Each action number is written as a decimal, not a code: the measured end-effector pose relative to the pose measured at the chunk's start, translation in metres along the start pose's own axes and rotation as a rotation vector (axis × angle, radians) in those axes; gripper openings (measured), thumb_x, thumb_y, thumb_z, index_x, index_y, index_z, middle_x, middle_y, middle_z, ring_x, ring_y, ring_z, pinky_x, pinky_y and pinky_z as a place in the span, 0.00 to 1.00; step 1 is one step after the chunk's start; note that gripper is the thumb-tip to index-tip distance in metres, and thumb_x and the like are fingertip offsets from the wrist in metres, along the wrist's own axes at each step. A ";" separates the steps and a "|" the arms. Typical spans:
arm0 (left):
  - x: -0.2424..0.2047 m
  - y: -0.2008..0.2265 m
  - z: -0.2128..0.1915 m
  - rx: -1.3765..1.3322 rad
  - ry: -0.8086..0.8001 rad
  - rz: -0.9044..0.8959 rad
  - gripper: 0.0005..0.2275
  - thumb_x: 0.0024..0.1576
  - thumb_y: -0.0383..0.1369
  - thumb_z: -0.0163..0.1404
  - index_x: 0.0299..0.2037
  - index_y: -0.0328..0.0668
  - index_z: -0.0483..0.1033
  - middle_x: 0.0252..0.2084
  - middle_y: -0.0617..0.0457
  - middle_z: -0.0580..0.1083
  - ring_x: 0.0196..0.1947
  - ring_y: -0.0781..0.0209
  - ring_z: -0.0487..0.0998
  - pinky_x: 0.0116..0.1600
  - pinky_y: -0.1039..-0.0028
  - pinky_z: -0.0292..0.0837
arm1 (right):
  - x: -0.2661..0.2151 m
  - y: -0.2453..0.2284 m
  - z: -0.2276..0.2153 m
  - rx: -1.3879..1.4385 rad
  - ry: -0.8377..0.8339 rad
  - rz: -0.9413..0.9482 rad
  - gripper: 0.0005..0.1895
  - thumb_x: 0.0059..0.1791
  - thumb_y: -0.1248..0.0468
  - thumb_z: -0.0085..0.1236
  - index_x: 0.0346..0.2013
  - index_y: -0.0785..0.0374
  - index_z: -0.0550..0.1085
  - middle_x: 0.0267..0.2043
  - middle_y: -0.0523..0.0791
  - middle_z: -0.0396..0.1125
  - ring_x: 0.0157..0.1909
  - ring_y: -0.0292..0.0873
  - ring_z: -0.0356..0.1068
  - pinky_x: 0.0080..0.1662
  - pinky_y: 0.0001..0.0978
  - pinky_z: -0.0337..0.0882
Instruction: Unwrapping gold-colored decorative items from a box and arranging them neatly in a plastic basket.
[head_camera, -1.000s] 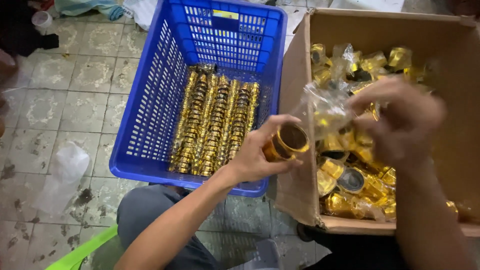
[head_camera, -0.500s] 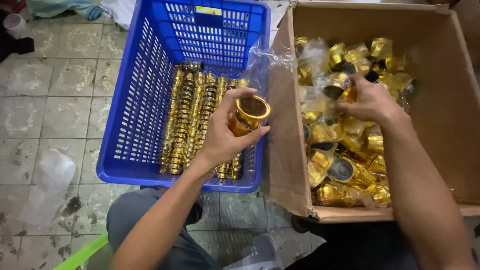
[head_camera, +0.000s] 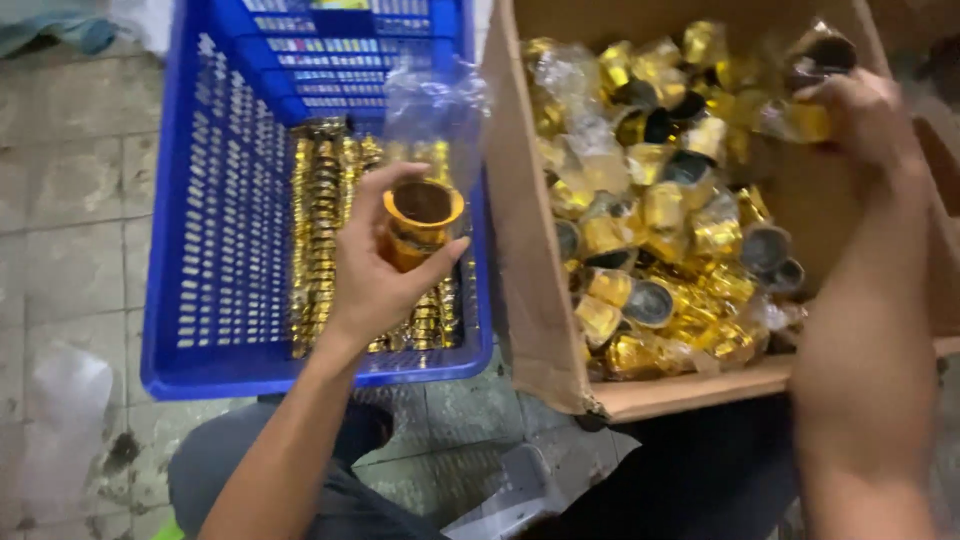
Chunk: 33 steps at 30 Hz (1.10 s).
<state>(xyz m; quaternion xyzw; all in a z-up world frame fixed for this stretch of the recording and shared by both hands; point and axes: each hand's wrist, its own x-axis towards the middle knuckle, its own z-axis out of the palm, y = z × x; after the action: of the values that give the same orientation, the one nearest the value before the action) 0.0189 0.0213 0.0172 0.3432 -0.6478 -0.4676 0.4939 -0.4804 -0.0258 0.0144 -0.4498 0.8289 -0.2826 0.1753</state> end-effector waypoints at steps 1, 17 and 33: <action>0.000 -0.001 0.000 0.034 -0.007 -0.002 0.24 0.54 0.30 0.62 0.58 0.47 0.64 0.56 0.48 0.69 0.51 0.57 0.78 0.55 0.75 0.81 | -0.004 -0.002 0.002 0.093 -0.051 0.014 0.27 0.51 0.50 0.48 0.61 0.58 0.59 0.55 0.44 0.67 0.54 0.43 0.64 0.43 0.39 0.62; 0.020 -0.006 0.008 0.322 0.010 -0.066 0.25 0.54 0.37 0.61 0.58 0.43 0.63 0.54 0.45 0.71 0.50 0.54 0.80 0.54 0.73 0.80 | 0.014 0.051 0.028 -0.342 -0.108 -0.087 0.16 0.50 0.62 0.49 0.49 0.66 0.62 0.50 0.57 0.55 0.50 0.60 0.58 0.51 0.54 0.61; 0.025 -0.029 0.014 0.403 0.081 -0.044 0.28 0.47 0.34 0.67 0.58 0.45 0.68 0.44 0.41 0.79 0.43 0.39 0.83 0.46 0.51 0.81 | 0.021 -0.014 0.111 -1.051 -0.436 -0.220 0.26 0.41 0.38 0.56 0.45 0.45 0.85 0.46 0.45 0.80 0.52 0.53 0.79 0.47 0.48 0.78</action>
<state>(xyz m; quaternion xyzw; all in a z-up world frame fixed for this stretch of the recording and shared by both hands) -0.0014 -0.0069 -0.0036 0.4677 -0.7001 -0.3251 0.4306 -0.4219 -0.0843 -0.0640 -0.6079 0.7511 0.2492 0.0646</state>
